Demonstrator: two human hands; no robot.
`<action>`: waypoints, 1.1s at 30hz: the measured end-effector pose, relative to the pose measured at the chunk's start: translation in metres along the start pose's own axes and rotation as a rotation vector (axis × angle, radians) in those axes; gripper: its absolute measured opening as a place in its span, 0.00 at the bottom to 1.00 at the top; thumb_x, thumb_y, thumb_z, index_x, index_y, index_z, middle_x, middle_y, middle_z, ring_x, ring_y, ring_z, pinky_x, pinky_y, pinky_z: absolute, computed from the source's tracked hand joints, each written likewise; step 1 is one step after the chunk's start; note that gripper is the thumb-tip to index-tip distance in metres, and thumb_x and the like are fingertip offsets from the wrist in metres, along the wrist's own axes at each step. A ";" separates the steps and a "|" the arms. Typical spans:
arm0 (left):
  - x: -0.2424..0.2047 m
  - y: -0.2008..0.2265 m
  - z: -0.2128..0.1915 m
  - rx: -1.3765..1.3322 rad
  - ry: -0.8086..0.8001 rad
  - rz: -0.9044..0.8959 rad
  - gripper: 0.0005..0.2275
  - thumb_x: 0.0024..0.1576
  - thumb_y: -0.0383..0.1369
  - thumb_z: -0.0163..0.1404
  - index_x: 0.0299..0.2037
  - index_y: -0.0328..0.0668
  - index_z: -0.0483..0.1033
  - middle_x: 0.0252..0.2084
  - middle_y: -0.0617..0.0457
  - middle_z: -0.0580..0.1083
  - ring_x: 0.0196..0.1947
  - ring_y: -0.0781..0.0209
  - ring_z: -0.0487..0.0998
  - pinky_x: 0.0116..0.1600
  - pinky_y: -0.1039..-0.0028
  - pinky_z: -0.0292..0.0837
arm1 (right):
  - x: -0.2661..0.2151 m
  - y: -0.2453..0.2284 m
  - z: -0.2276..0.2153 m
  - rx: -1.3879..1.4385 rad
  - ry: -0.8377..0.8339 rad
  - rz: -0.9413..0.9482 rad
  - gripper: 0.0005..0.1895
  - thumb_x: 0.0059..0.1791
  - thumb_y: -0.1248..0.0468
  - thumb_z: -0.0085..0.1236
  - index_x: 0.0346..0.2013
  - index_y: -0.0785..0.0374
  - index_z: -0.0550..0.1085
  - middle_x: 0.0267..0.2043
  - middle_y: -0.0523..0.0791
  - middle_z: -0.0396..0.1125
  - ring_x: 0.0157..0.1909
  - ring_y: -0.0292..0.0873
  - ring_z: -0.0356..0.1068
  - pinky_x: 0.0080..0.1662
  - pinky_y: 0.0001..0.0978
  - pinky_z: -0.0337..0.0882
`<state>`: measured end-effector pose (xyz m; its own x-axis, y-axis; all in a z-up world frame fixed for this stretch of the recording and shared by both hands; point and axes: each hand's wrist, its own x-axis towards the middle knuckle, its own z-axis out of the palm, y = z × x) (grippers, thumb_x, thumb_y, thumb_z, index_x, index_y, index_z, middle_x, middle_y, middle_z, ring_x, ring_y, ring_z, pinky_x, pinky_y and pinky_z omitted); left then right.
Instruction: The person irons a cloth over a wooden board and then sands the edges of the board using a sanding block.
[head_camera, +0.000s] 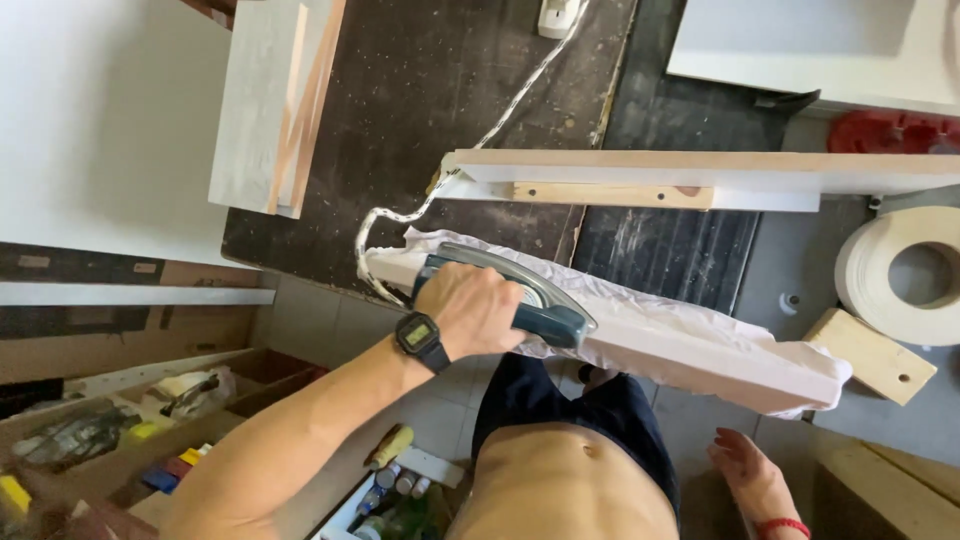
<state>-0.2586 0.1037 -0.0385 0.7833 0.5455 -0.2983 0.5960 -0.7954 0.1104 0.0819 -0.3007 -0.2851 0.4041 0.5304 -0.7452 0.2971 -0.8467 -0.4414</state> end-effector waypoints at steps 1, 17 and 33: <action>-0.007 -0.013 -0.002 -0.001 -0.009 -0.016 0.22 0.58 0.49 0.56 0.17 0.56 0.60 0.13 0.67 0.55 0.12 0.71 0.53 0.18 0.76 0.51 | 0.005 0.008 0.004 0.004 -0.024 -0.002 0.22 0.49 0.56 0.64 0.58 0.53 0.81 0.50 0.48 0.83 0.50 0.46 0.83 0.56 0.37 0.76; -0.068 -0.149 -0.032 0.103 -0.143 -0.133 0.21 0.58 0.55 0.52 0.20 0.54 0.67 0.12 0.64 0.62 0.13 0.67 0.59 0.22 0.73 0.62 | -0.004 0.051 0.053 -0.030 0.050 0.277 0.21 0.50 0.60 0.61 0.58 0.50 0.82 0.55 0.43 0.82 0.56 0.42 0.81 0.61 0.32 0.73; -0.078 -0.143 -0.056 0.070 -0.200 -0.147 0.14 0.53 0.55 0.53 0.30 0.58 0.74 0.23 0.58 0.74 0.25 0.55 0.76 0.35 0.62 0.72 | 0.013 0.023 0.057 -0.128 0.023 0.109 0.23 0.50 0.56 0.57 0.61 0.47 0.77 0.58 0.43 0.78 0.58 0.49 0.78 0.62 0.42 0.73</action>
<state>-0.3948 0.1894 0.0217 0.6342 0.5988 -0.4890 0.6815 -0.7317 -0.0122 0.0449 -0.3157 -0.3333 0.4591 0.4376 -0.7731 0.3578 -0.8877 -0.2900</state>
